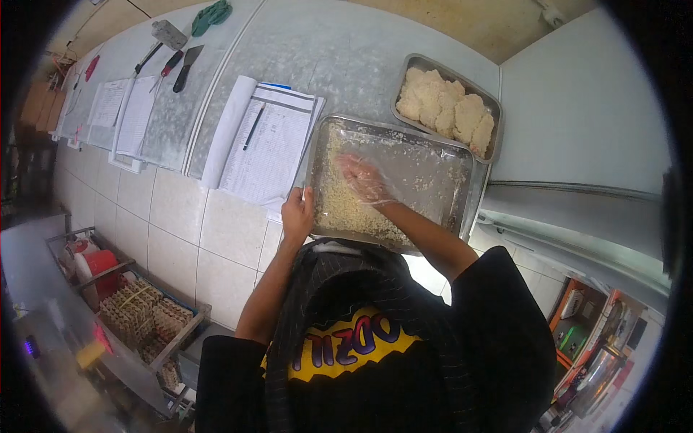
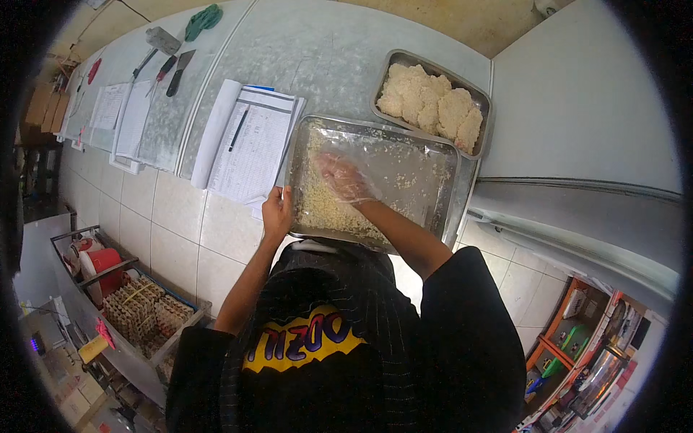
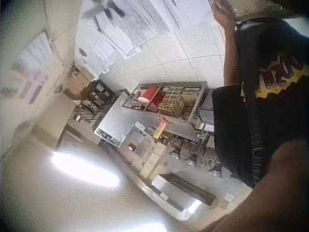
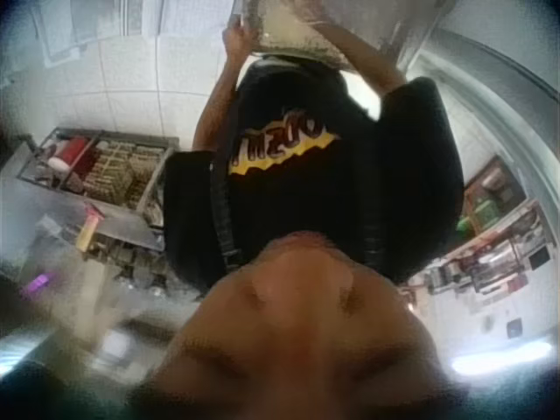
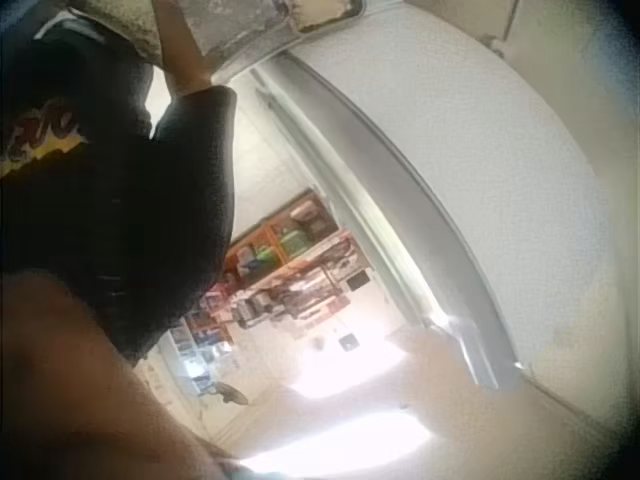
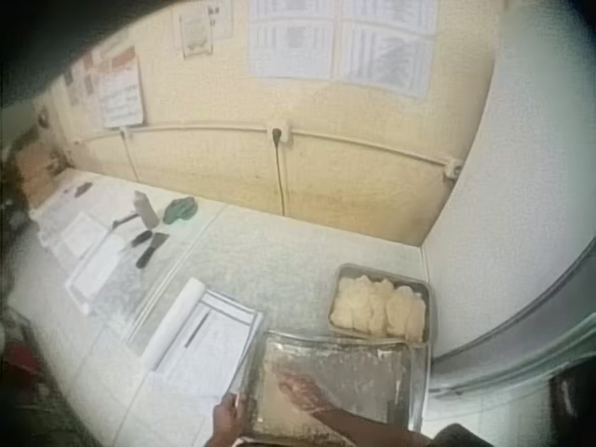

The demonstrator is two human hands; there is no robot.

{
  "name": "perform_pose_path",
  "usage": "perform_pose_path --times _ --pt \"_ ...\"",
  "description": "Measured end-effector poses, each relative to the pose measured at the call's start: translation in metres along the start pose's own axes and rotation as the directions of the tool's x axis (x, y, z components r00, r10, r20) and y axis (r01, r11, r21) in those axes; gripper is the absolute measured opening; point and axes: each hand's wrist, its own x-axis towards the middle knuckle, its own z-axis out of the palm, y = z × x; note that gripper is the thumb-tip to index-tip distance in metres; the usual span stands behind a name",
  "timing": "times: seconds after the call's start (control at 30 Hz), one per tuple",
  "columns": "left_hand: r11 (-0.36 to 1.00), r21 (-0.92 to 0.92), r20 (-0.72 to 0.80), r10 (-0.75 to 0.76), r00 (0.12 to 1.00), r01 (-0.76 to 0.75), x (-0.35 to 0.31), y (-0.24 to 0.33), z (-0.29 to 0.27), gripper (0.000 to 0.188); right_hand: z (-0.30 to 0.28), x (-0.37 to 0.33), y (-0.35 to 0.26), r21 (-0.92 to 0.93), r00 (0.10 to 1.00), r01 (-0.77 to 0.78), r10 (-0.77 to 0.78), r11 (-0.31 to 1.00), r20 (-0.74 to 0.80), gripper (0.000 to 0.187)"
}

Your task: The person removes a tray of breaded food from a refrigerator, transfers the food to another tray, and discards the crumbs into a trash bin. The person then covers the tray with plastic wrap and places it back into the refrigerator.

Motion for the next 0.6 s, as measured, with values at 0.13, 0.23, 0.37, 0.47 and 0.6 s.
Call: perform_pose_path --times 0.13,0.23,0.37,0.47,0.6 --pt "0.995 -0.099 -0.144 -0.018 0.989 0.004 -0.005 -0.006 0.007 0.041 0.014 -0.031 -0.023 0.125 0.977 0.131 -0.15 0.983 0.152 0.027" --pt "0.997 -0.07 -0.158 0.017 0.987 -0.029 0.0 -0.009 0.012 0.04 0.021 -0.048 -0.028 0.129 0.96 0.084 -0.115 0.988 0.255 0.027" --pt "0.982 -0.167 -0.179 0.058 0.982 -0.088 -0.002 -0.015 0.013 0.038 0.014 -0.06 -0.032 0.005 0.921 0.099 -0.093 0.995 0.377 0.031" --pt "0.988 -0.147 -0.05 -0.057 0.997 0.049 -0.007 -0.009 0.006 0.041 -0.013 -0.069 -0.032 0.144 0.959 0.078 -0.113 0.986 0.259 0.032" --pt "0.993 -0.12 -0.038 0.001 0.999 -0.005 -0.004 -0.008 0.003 0.042 -0.063 -0.047 -0.021 -0.346 0.964 -0.207 0.25 0.915 0.084 0.04"
